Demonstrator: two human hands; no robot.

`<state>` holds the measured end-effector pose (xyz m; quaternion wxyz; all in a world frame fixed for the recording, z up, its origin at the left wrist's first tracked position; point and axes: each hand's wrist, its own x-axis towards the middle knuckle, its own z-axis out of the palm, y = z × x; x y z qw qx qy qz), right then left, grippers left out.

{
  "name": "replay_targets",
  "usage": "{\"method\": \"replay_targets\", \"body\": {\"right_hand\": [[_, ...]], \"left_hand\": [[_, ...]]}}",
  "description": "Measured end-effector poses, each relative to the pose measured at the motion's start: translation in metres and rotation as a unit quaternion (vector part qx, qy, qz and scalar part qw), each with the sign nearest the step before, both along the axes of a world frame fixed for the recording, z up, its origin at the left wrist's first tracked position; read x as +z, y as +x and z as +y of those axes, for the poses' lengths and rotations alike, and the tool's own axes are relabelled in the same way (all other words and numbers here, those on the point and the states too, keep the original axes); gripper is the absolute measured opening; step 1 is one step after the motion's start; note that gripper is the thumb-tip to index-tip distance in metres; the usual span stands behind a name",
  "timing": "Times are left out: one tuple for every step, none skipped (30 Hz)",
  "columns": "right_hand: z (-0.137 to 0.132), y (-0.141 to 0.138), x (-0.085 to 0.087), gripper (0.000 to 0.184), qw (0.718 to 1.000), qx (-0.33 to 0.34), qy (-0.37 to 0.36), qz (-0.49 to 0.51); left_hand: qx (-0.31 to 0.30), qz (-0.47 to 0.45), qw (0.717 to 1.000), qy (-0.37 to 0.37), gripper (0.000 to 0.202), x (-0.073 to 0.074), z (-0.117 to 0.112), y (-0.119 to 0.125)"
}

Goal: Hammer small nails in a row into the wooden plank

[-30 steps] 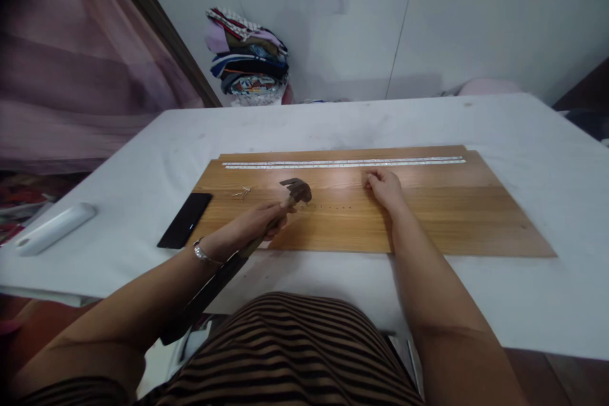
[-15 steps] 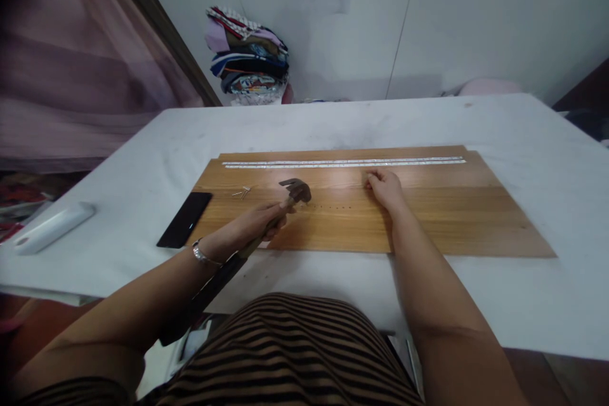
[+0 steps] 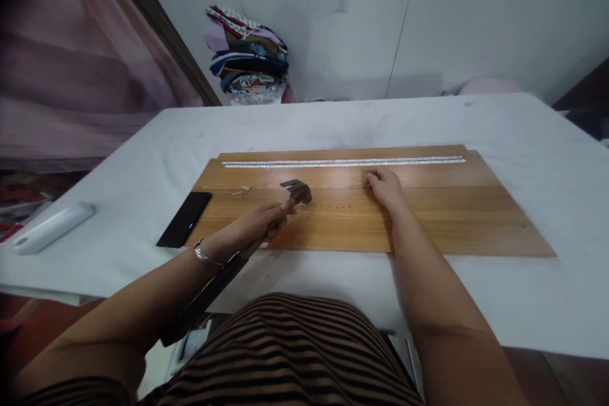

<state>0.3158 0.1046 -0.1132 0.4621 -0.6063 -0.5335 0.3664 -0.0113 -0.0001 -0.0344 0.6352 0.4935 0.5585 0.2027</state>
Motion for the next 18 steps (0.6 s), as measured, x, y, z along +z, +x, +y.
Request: {"method": "replay_targets", "body": {"right_hand": [[0.0, 0.0, -0.0002, 0.019, 1.0, 0.0, 0.001, -0.002], [0.0, 0.0001, -0.0005, 0.019, 1.0, 0.001, 0.001, -0.003], [0.0001, 0.0001, -0.0008, 0.019, 1.0, 0.001, 0.002, -0.004], [0.0001, 0.0003, -0.0011, 0.019, 1.0, 0.001, 0.002, -0.005], [0.0002, 0.0005, -0.0014, 0.019, 1.0, 0.001, 0.003, -0.006], [0.0003, 0.0008, -0.0018, 0.019, 1.0, 0.002, 0.003, -0.007], [0.0005, 0.0012, -0.0022, 0.02, 1.0, 0.003, 0.003, -0.008], [0.0008, 0.0017, -0.0026, 0.02, 1.0, 0.004, 0.003, -0.009], [0.0011, 0.0021, -0.003, 0.021, 1.0, 0.004, 0.004, -0.011], [0.0014, 0.0024, -0.0033, 0.021, 1.0, 0.004, 0.004, -0.012], [0.0018, 0.0027, -0.0037, 0.021, 1.0, 0.005, 0.004, -0.013], [0.0021, 0.0028, -0.004, 0.021, 1.0, 0.005, 0.004, -0.014], [0.0024, 0.0027, -0.0042, 0.021, 1.0, 0.005, 0.003, -0.014], [0.0027, 0.0025, -0.0043, 0.02, 1.0, 0.005, 0.003, -0.014], [0.0028, 0.0023, -0.0044, 0.02, 1.0, 0.005, 0.003, -0.013], [0.0029, 0.0021, -0.0045, 0.02, 1.0, 0.005, 0.002, -0.012], [0.0029, 0.0019, -0.0046, 0.021, 1.0, 0.005, 0.002, -0.011], [0.0028, 0.0018, -0.0047, 0.021, 1.0, 0.005, 0.001, -0.01]], "left_hand": [[0.0, 0.0, 1.0, 0.0, 0.051, 0.0002, 0.0, 0.0001], [-0.001, 0.0, 1.0, -0.001, 0.051, 0.0005, 0.0001, 0.0001], [-0.002, 0.0, 1.0, -0.002, 0.051, 0.0009, 0.0001, 0.0001], [-0.003, 0.0, 1.0, -0.002, 0.052, 0.0015, 0.0, 0.0], [-0.003, 0.0, 1.0, -0.001, 0.052, 0.0022, -0.0001, 0.0001], [-0.003, -0.001, 1.0, 0.002, 0.052, 0.0032, -0.0002, 0.0002], [-0.003, 0.0, 1.0, 0.005, 0.053, 0.0043, -0.0003, 0.0004], [-0.004, 0.002, 1.0, 0.009, 0.053, 0.0054, -0.0005, 0.0007], [-0.006, 0.005, 1.0, 0.012, 0.054, 0.0066, -0.0006, 0.0011], [-0.007, 0.007, 1.0, 0.015, 0.054, 0.0076, -0.0007, 0.0017], [-0.007, 0.009, 1.0, 0.016, 0.053, 0.0083, -0.0007, 0.0022], [-0.007, 0.009, 1.0, 0.018, 0.052, 0.0085, -0.0008, 0.0026], [-0.006, 0.009, 1.0, 0.018, 0.05, 0.0084, -0.0007, 0.003], [-0.007, 0.008, 1.0, 0.016, 0.049, 0.0079, -0.0007, 0.0032], [-0.007, 0.006, 1.0, 0.012, 0.049, 0.0071, -0.0006, 0.0033], [-0.007, 0.006, 1.0, 0.008, 0.049, 0.0061, -0.0005, 0.0031], [-0.008, 0.007, 1.0, 0.005, 0.05, 0.0051, -0.0004, 0.0028], [-0.009, 0.009, 1.0, 0.003, 0.051, 0.0042, -0.0004, 0.0025]]}}
